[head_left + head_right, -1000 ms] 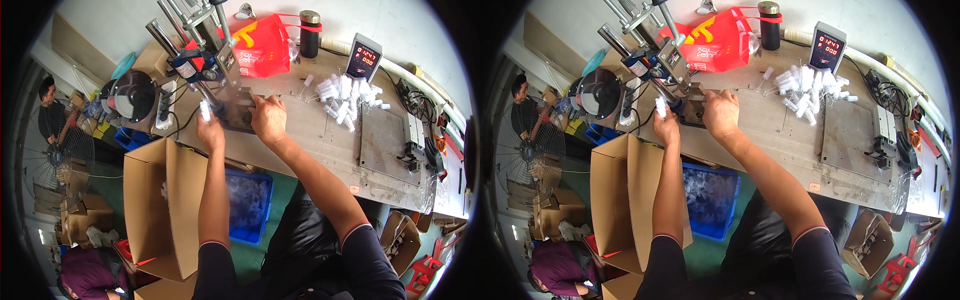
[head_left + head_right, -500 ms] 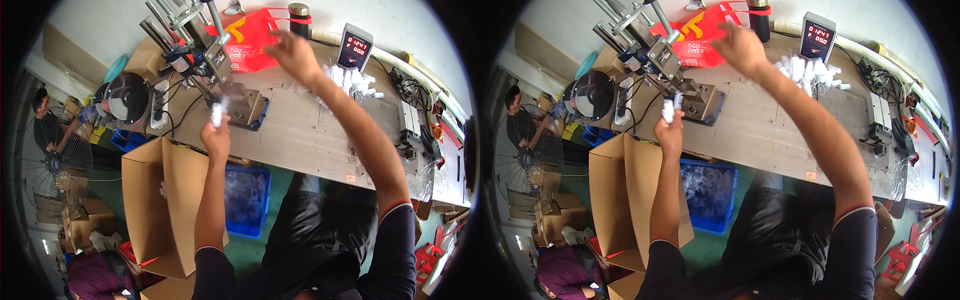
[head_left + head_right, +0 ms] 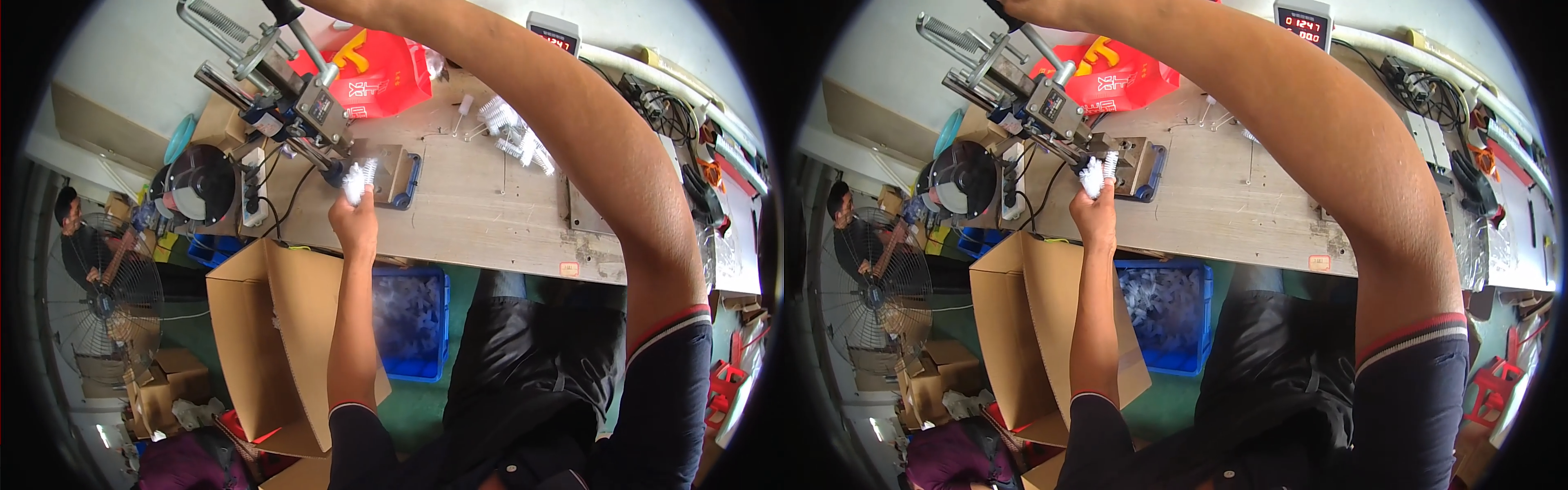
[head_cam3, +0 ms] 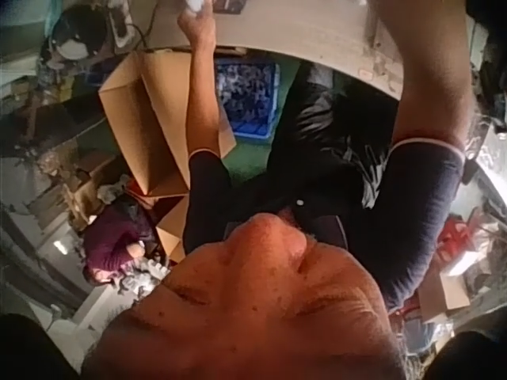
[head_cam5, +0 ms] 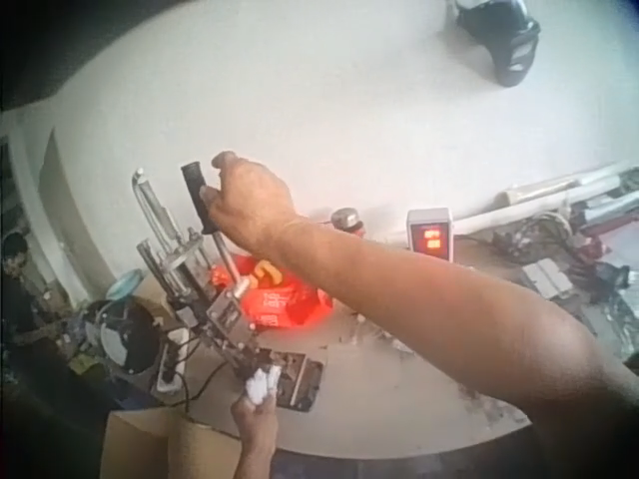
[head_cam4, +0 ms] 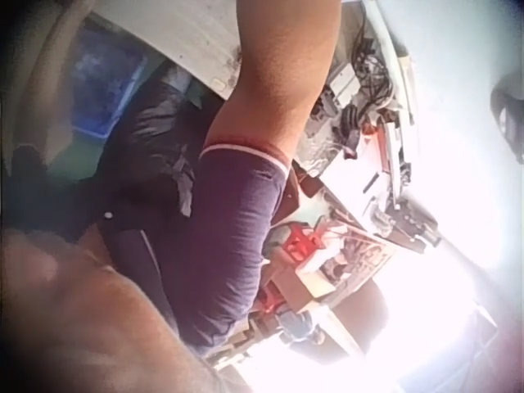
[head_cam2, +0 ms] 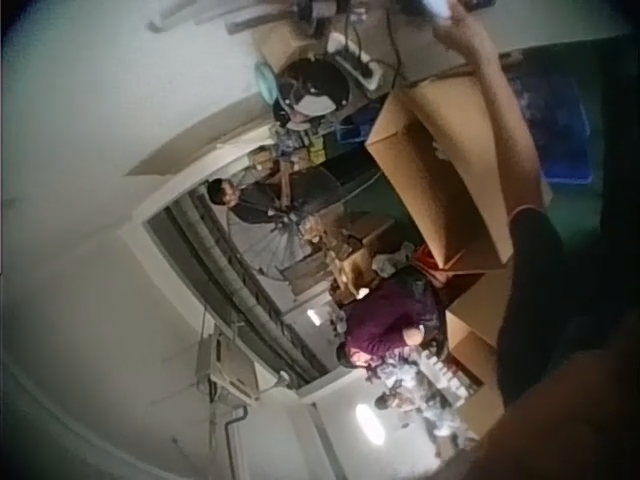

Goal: Assembling small plastic components using a manual press machine at a workbench.

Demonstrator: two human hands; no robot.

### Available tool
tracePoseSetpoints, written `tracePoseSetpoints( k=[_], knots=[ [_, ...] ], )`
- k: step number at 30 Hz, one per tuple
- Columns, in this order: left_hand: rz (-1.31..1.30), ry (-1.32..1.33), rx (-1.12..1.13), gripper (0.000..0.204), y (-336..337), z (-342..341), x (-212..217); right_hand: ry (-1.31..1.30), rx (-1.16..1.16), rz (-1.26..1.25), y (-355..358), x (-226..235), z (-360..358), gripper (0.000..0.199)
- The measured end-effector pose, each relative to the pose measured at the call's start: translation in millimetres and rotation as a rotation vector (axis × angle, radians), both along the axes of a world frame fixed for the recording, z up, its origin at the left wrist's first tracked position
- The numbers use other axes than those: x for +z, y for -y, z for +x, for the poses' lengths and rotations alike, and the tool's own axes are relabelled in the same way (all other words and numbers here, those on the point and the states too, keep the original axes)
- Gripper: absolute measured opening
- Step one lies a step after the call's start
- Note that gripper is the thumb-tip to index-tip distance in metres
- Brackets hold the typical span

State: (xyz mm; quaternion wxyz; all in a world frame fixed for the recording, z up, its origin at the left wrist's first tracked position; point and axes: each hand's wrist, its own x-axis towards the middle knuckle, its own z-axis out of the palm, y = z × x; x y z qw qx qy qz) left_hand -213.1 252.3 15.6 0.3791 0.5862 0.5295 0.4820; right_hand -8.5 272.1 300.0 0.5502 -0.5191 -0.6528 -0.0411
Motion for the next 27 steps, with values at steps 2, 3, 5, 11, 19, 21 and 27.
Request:
tracePoseSetpoints(
  k=[2, 3, 5, 11, 19, 21, 27],
  knots=[
    [0.213, -0.197, 0.014, 0.025, 2, 9, 1, 0.008, 0.006, -0.031, -13, 9, 3, 0.047],
    [0.428, -0.393, 0.047, 0.028, 3, 10, 1, 0.003, 0.0, -0.031, -22, 10, 3, 0.047],
    [0.5, -0.435, 0.068, 0.032, 6, 15, -2, 0.036, 0.018, 0.028, -38, 12, 2, 0.049],
    [0.632, -0.544, 0.156, 0.044, 11, 17, -17, 0.073, 0.211, 0.07, -29, 10, -7, 0.05],
    [0.538, -0.562, 0.178, 0.047, 13, 21, -16, 0.163, -0.064, -0.003, -35, 26, 0, 0.038],
    [0.529, -0.54, 0.177, 0.046, 15, 28, -14, 0.101, -0.083, 0.075, -18, 11, 24, 0.035],
    [0.481, -0.484, 0.179, 0.044, 12, 28, -14, -0.101, -0.01, -0.013, 28, -51, 67, 0.033]
  ],
)
